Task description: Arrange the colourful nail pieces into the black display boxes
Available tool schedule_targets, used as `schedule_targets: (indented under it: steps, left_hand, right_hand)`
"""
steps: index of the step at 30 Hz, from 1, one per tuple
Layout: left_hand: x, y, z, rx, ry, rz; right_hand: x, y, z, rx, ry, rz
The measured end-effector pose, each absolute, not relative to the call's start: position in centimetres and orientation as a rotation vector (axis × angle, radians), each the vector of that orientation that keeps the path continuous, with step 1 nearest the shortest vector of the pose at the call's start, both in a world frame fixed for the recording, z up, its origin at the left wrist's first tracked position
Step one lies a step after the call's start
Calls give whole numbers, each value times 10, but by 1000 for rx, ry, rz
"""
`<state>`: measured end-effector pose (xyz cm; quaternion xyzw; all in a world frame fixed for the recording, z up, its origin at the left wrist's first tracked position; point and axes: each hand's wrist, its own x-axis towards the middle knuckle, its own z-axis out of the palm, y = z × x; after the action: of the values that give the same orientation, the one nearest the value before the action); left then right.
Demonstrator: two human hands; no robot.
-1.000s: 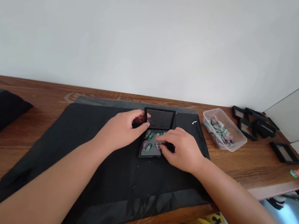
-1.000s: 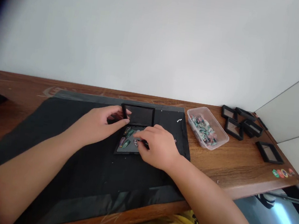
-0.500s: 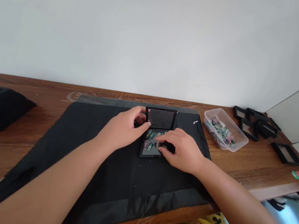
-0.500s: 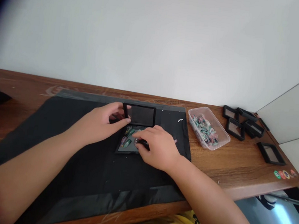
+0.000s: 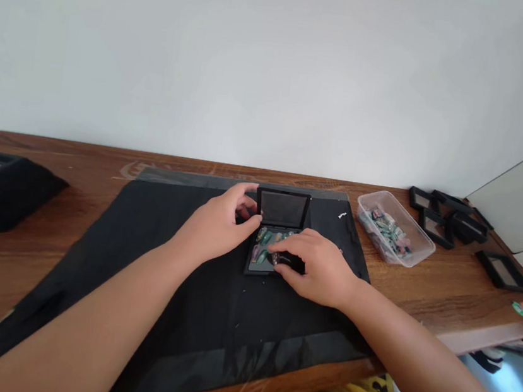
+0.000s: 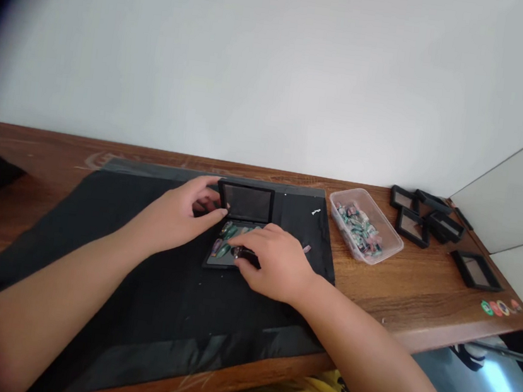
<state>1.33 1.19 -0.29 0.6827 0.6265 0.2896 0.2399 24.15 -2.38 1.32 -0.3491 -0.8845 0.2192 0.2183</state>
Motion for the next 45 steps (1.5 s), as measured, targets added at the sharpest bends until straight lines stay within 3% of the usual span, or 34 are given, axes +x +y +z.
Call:
schedule_targets:
  steps: [16, 45]
  left_hand:
    - [11, 10, -2, 1940, 1685, 715]
    - [13, 9, -1, 1994, 1741, 647]
  right_hand:
    - [261, -19, 30, -1029, -2342, 459]
    - [240, -25, 15, -1067, -2420, 582]
